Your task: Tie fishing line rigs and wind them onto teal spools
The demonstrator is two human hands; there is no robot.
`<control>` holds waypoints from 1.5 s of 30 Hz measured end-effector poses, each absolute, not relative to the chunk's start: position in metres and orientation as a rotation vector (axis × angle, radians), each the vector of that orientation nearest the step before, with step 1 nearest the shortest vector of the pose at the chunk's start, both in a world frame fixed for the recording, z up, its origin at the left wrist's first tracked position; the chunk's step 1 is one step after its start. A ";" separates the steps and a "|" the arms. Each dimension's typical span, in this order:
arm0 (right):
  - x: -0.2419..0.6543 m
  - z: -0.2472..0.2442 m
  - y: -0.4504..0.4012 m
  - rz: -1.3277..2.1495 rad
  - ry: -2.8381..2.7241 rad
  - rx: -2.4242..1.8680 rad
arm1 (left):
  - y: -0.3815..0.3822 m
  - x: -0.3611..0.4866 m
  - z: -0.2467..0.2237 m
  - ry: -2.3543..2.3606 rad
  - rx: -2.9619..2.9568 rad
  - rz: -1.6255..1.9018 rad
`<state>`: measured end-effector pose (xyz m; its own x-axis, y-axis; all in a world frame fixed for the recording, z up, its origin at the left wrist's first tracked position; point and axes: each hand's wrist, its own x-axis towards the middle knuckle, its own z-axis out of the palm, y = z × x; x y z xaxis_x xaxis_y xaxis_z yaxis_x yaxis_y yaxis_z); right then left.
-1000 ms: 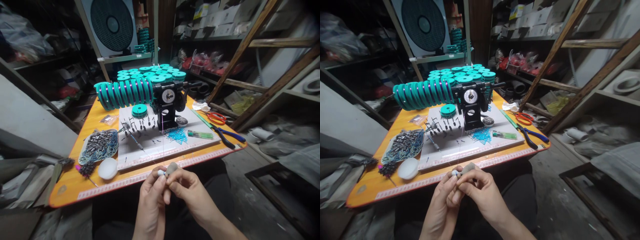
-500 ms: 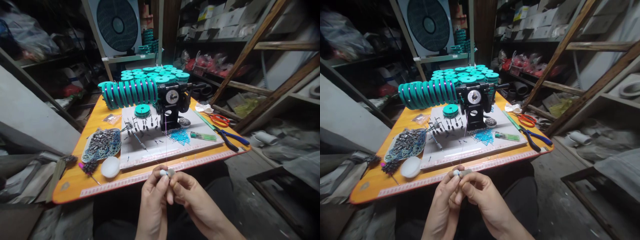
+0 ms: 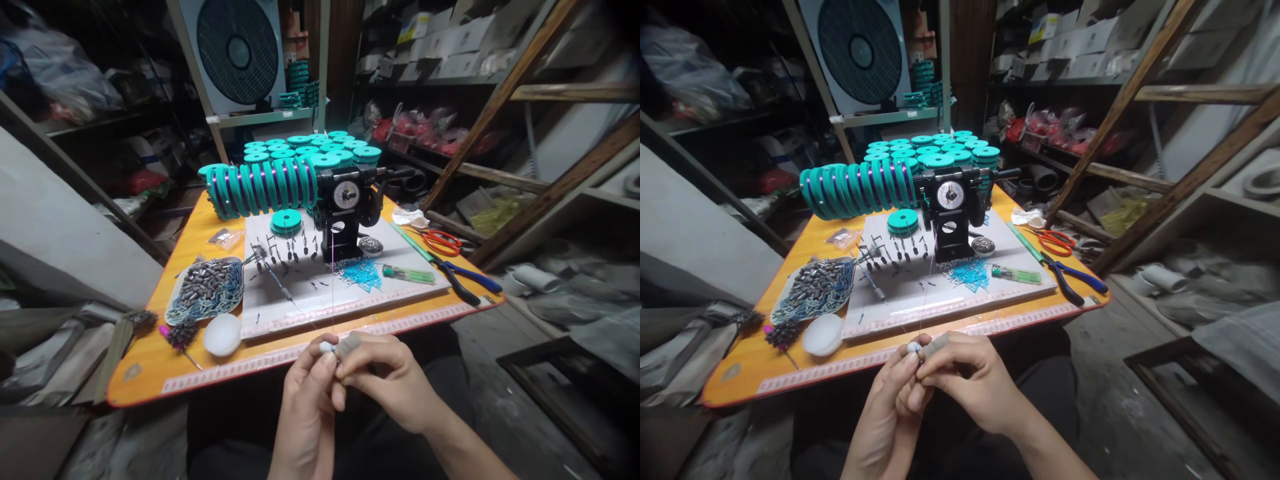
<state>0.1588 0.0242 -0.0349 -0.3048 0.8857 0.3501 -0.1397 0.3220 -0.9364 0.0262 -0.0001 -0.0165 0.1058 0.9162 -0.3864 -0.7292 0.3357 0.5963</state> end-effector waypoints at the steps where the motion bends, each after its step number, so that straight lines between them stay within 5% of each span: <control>1: 0.161 -0.034 0.025 1.135 -1.584 -0.720 | 0.000 0.026 -0.016 0.795 0.280 1.232; 9: 0.161 -0.029 0.017 0.843 -1.737 -0.761 | 0.000 0.029 -0.015 0.751 0.267 1.223; 24: 0.159 -0.041 -0.005 1.076 -1.492 -1.126 | -0.001 0.025 -0.017 0.803 0.277 1.215; 35: 0.163 -0.023 -0.004 0.694 -1.784 -1.031 | -0.002 0.026 -0.016 0.848 0.286 1.222; 45: 0.163 -0.022 -0.004 0.679 -1.807 -0.997 | -0.001 0.021 -0.014 0.772 0.350 1.207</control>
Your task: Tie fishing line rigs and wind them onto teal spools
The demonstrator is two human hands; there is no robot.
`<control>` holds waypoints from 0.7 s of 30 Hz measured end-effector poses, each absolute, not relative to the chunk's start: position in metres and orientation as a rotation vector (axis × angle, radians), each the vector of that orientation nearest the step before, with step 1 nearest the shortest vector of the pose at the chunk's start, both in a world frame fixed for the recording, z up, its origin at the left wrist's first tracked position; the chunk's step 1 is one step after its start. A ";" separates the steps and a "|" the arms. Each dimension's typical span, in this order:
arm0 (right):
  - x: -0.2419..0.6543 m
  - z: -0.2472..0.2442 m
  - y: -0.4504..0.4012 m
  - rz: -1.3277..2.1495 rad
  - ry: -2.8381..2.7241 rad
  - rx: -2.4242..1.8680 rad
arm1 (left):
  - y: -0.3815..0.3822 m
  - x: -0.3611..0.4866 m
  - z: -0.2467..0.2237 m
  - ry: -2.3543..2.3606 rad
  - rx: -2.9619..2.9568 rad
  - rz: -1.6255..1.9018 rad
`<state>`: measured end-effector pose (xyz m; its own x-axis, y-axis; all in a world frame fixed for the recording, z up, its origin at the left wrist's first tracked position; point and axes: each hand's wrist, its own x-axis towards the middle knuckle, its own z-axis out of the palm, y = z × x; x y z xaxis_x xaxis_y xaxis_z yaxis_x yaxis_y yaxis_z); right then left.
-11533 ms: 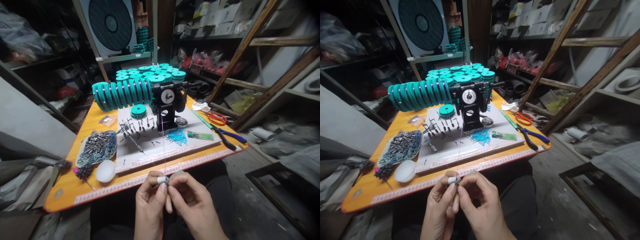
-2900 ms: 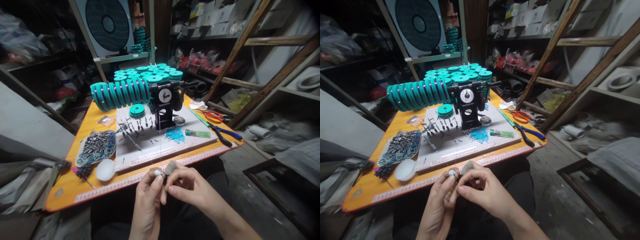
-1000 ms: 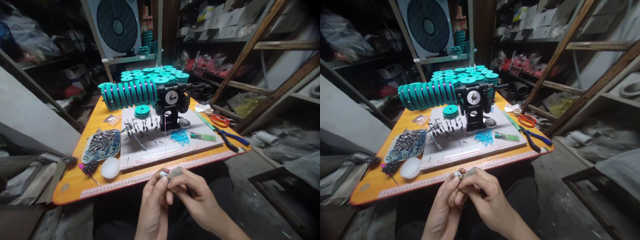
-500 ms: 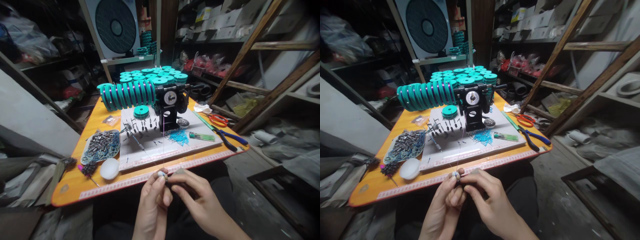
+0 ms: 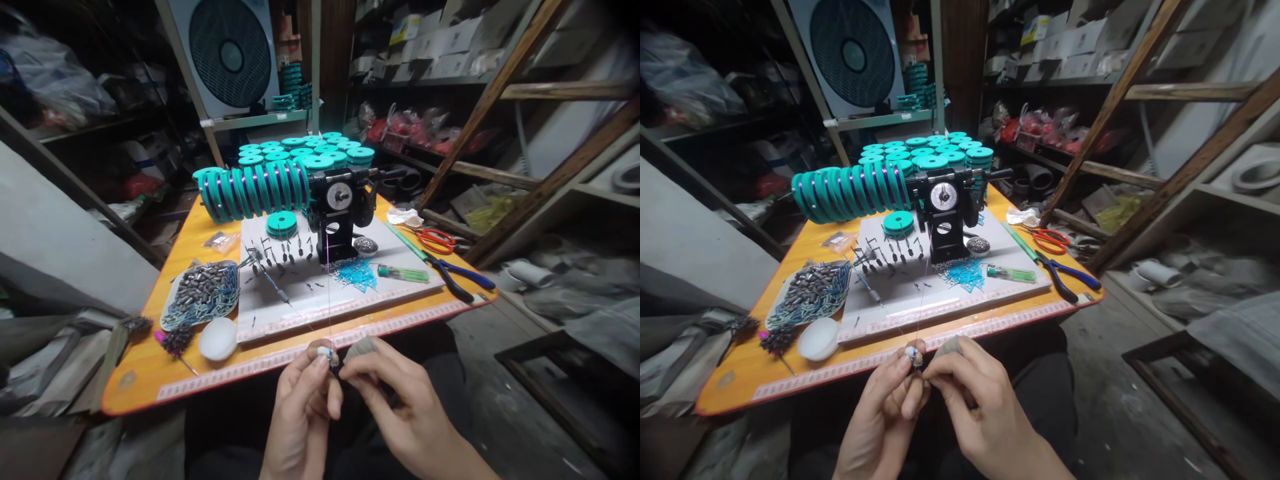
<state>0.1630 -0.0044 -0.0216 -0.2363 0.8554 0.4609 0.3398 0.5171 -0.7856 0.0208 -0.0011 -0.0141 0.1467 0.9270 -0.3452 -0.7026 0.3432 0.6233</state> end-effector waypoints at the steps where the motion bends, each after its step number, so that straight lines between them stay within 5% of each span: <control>1: 0.163 -0.021 -0.004 0.675 -1.808 -0.994 | -0.001 0.021 -0.013 0.773 0.353 1.213; 21: 0.144 -0.022 0.003 0.577 -1.878 -0.904 | -0.007 0.031 -0.018 0.843 0.130 1.473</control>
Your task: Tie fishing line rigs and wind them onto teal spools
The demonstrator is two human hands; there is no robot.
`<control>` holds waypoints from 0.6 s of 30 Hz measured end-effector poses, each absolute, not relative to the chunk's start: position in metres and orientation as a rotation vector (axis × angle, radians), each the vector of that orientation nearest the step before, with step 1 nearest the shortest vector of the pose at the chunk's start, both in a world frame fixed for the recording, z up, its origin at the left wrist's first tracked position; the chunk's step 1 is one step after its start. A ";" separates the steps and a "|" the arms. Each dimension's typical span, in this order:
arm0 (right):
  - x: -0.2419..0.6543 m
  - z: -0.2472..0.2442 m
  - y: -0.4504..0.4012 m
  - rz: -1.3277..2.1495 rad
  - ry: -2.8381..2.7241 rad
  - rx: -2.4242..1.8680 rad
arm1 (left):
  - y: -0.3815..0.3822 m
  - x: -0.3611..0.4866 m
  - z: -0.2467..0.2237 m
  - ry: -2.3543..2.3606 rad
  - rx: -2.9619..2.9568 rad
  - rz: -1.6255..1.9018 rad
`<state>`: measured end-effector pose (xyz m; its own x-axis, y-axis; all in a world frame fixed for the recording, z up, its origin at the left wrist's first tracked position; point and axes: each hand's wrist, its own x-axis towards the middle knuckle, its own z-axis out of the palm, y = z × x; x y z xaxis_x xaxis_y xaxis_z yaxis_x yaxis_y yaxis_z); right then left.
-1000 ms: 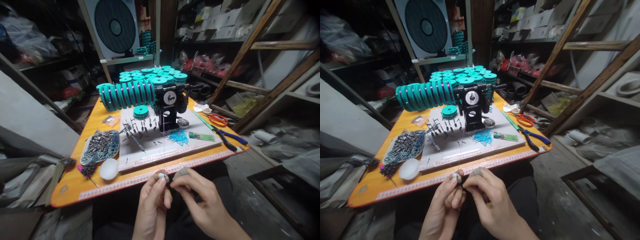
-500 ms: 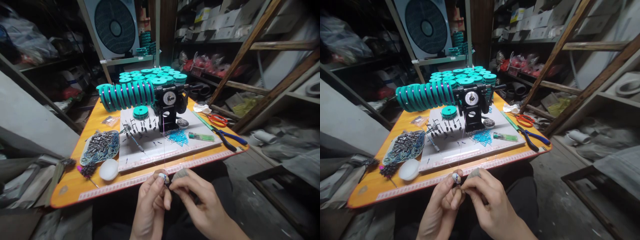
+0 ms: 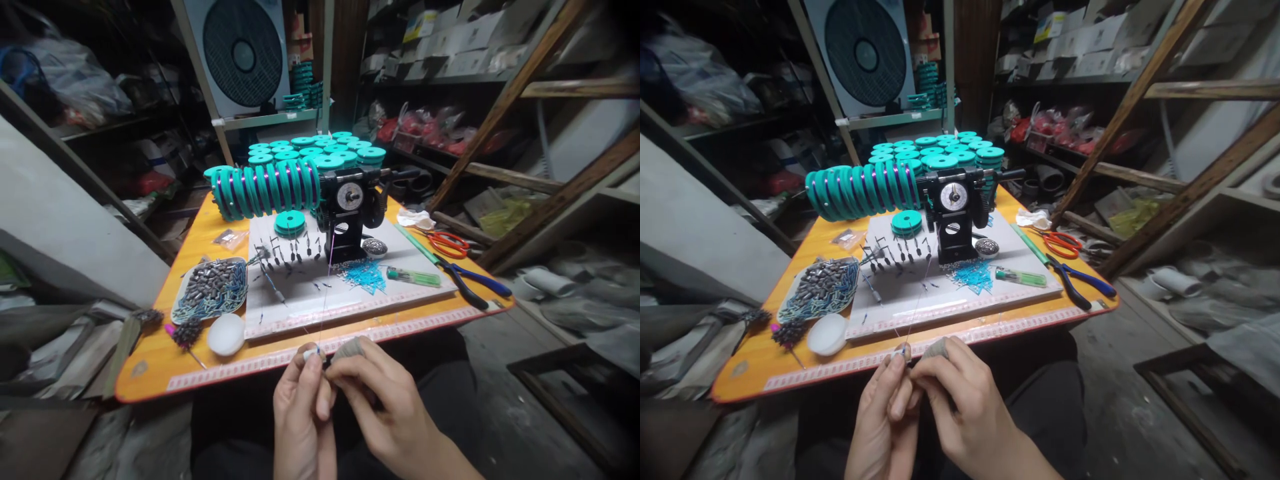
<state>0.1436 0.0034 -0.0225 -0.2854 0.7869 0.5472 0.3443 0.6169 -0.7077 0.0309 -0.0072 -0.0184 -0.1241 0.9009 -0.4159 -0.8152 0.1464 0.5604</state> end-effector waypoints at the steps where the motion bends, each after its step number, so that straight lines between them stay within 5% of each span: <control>1: 0.142 -0.023 0.004 0.565 -1.879 -0.892 | -0.007 0.032 -0.019 0.829 0.105 1.491; 18: 0.137 -0.033 0.021 0.382 -1.989 -0.831 | 0.002 0.042 -0.014 0.811 -0.144 1.683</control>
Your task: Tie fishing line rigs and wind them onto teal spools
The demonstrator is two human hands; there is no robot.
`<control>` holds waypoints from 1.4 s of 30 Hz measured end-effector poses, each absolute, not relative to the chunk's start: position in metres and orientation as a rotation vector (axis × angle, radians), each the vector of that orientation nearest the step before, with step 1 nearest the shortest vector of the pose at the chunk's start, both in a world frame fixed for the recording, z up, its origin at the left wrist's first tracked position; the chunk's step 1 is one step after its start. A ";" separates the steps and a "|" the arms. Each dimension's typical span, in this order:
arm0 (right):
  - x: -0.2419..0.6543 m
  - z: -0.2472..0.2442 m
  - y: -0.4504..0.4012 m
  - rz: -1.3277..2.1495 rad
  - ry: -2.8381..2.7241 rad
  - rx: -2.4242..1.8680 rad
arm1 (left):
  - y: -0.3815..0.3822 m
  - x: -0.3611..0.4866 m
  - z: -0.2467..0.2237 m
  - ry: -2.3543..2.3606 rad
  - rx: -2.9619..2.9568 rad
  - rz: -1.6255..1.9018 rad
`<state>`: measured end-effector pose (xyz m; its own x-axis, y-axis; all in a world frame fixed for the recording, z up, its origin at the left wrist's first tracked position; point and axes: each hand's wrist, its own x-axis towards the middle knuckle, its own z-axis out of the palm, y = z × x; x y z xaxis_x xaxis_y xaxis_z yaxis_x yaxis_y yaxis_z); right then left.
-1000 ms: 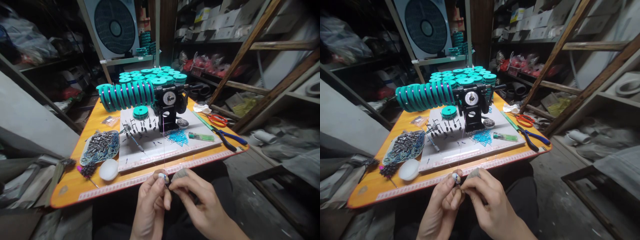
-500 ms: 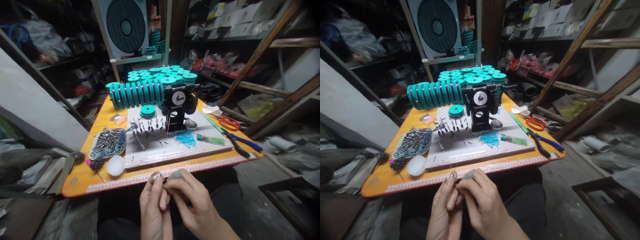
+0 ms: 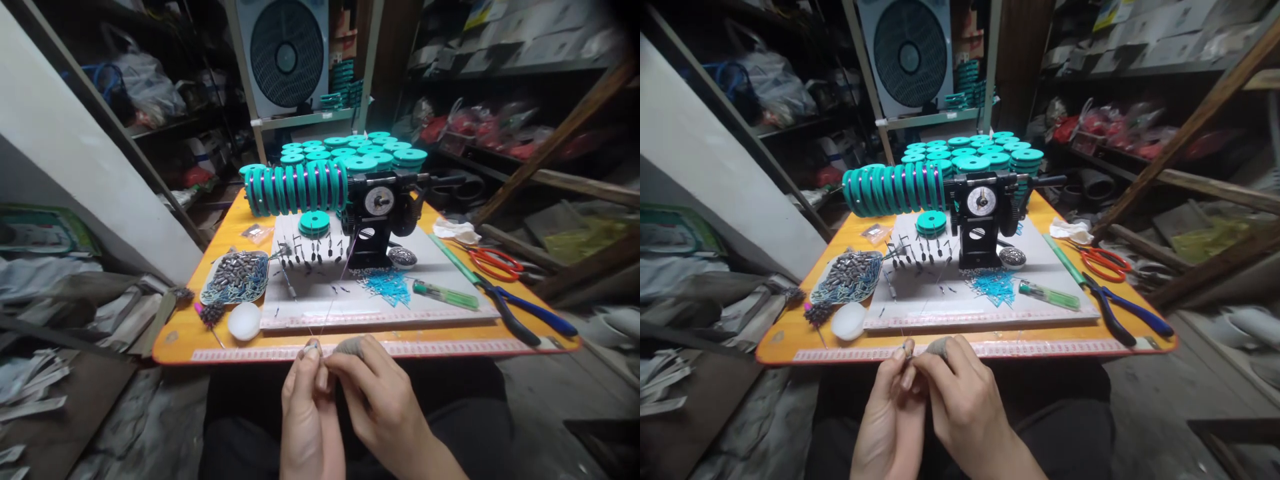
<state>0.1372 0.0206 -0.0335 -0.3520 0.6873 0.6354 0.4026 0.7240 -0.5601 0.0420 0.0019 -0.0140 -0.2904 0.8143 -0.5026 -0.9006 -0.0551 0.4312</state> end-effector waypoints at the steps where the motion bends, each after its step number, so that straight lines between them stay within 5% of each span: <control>1: 0.136 -0.034 0.022 0.366 -1.989 -0.828 | 0.002 0.040 -0.014 0.832 -0.143 1.694; 22: 0.108 -0.039 -0.004 0.282 -2.022 -0.670 | -0.027 0.015 -0.009 1.070 -0.483 1.584; 42: 0.123 0.003 0.033 0.269 -2.366 -0.460 | -0.021 -0.002 -0.042 1.046 0.574 1.730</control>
